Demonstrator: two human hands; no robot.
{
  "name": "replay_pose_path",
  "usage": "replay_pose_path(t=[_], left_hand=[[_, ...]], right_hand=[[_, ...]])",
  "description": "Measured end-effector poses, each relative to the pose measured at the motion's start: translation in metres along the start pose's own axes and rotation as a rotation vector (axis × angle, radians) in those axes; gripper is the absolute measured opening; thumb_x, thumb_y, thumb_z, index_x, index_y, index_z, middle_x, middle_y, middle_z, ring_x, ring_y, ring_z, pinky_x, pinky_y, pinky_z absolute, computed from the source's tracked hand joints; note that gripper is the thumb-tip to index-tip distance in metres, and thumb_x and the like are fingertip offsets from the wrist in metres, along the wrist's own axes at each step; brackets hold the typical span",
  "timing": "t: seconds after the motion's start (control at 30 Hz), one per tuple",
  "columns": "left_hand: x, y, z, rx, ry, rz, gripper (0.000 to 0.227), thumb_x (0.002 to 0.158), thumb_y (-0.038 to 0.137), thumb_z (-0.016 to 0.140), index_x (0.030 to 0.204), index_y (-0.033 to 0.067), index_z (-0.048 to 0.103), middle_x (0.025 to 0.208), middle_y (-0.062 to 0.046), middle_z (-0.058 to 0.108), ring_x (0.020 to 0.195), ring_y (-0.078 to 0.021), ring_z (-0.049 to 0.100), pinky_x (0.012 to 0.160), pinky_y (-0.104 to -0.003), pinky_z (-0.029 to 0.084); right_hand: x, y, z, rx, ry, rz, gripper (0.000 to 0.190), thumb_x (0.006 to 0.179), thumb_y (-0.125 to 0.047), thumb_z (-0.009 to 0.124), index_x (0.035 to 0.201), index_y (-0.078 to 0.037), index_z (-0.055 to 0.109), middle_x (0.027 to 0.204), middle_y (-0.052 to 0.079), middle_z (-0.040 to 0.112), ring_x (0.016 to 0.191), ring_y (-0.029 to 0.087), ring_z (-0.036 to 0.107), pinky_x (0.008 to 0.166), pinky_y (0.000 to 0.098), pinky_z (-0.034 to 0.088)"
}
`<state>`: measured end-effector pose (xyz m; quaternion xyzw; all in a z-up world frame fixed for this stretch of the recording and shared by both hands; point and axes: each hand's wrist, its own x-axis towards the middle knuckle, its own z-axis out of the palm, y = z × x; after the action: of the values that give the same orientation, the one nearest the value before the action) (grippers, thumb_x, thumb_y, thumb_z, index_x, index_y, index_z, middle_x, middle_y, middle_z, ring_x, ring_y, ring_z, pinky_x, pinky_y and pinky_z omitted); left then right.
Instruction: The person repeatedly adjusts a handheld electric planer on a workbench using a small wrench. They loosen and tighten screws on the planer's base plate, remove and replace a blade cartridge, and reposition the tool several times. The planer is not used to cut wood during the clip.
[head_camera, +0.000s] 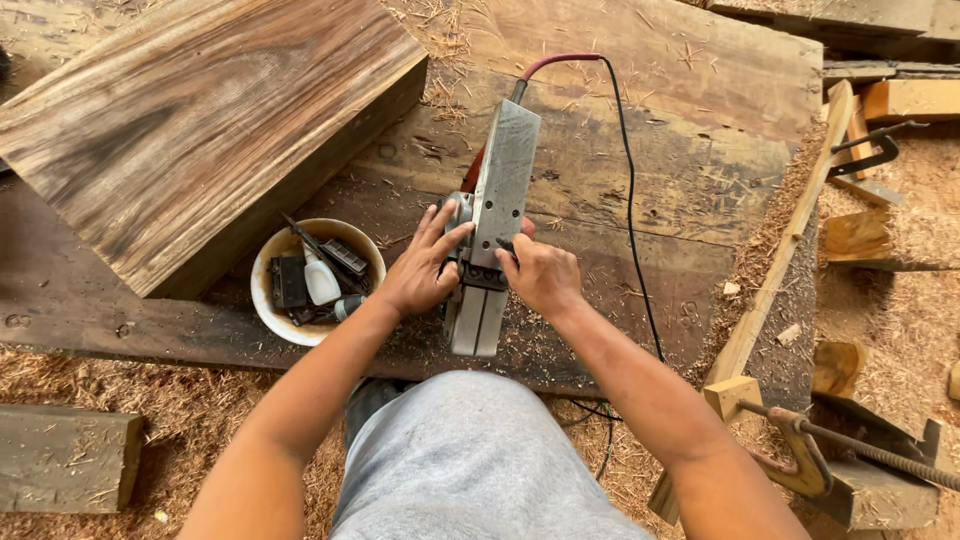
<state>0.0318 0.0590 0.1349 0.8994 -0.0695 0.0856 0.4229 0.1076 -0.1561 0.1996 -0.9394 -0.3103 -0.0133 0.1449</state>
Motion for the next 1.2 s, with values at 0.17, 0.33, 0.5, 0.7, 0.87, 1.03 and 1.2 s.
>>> replay_pose_path(t=[0.17,0.33,0.5,0.7,0.87,1.03,1.2], left_hand=[[0.008,-0.009,-0.002,-0.039,-0.1,0.033,0.071,0.08,0.02,0.054,0.15,0.0129,0.051,0.169,-0.015,0.027,0.156,-0.0526,0.011,0.121,-0.056,0.03],[0.008,-0.015,0.001,-0.048,-0.068,0.117,0.071,0.081,0.02,0.054,0.15,0.0101,0.052,0.168,-0.017,0.03,0.155,-0.0572,0.012,0.124,-0.059,0.03],[0.012,-0.015,0.0,-0.056,-0.078,0.111,0.071,0.08,0.02,0.055,0.151,0.0097,0.052,0.169,-0.019,0.029,0.156,-0.0574,0.012,0.123,-0.059,0.031],[0.01,-0.011,0.0,-0.037,-0.083,0.085,0.073,0.078,0.019,0.054,0.15,0.0098,0.052,0.169,-0.018,0.028,0.156,-0.0554,0.013,0.123,-0.06,0.031],[0.006,-0.009,0.002,-0.04,-0.085,0.046,0.074,0.079,0.019,0.053,0.152,0.0117,0.05,0.169,-0.017,0.027,0.157,-0.0529,0.012,0.123,-0.059,0.032],[0.007,-0.007,0.0,-0.034,-0.082,0.016,0.076,0.078,0.019,0.052,0.154,0.0129,0.046,0.17,-0.015,0.024,0.158,-0.0495,0.009,0.122,-0.058,0.033],[0.005,-0.004,0.006,-0.051,-0.071,-0.017,0.074,0.077,0.019,0.052,0.15,0.0131,0.046,0.17,-0.013,0.024,0.158,-0.0484,0.009,0.116,-0.055,0.041]], right_hand=[[-0.001,0.007,0.005,0.011,0.046,-0.027,0.03,0.09,-0.029,0.071,0.075,-0.009,0.055,0.064,0.011,0.067,0.058,0.034,0.068,0.052,0.0481,0.052],[-0.003,0.012,0.009,0.06,0.047,-0.032,0.031,0.088,-0.027,0.075,0.074,-0.009,0.055,0.062,0.01,0.065,0.055,0.032,0.066,0.049,0.0462,0.05],[0.014,0.033,0.005,0.235,0.073,-0.386,0.028,0.086,-0.019,0.076,0.072,-0.012,0.052,0.061,0.004,0.059,0.056,0.025,0.065,0.05,0.0407,0.049],[0.068,0.062,-0.007,0.503,-0.277,-0.994,0.024,0.08,-0.015,0.079,0.077,-0.013,0.055,0.069,0.003,0.055,0.067,0.022,0.063,0.059,0.0382,0.051],[0.096,0.055,-0.028,0.268,-0.472,-1.347,0.015,0.074,-0.012,0.076,0.084,-0.017,0.067,0.079,0.002,0.061,0.088,0.022,0.064,0.098,0.0482,0.048],[0.08,0.04,-0.059,0.279,-0.446,-1.081,0.019,0.084,-0.015,0.068,0.102,-0.019,0.071,0.1,0.004,0.073,0.106,0.022,0.067,0.109,0.0536,0.04],[0.036,0.013,-0.055,0.427,-0.702,0.039,0.026,0.097,-0.031,0.063,0.109,-0.008,0.061,0.098,0.016,0.074,0.093,0.03,0.072,0.082,0.0461,0.055]])
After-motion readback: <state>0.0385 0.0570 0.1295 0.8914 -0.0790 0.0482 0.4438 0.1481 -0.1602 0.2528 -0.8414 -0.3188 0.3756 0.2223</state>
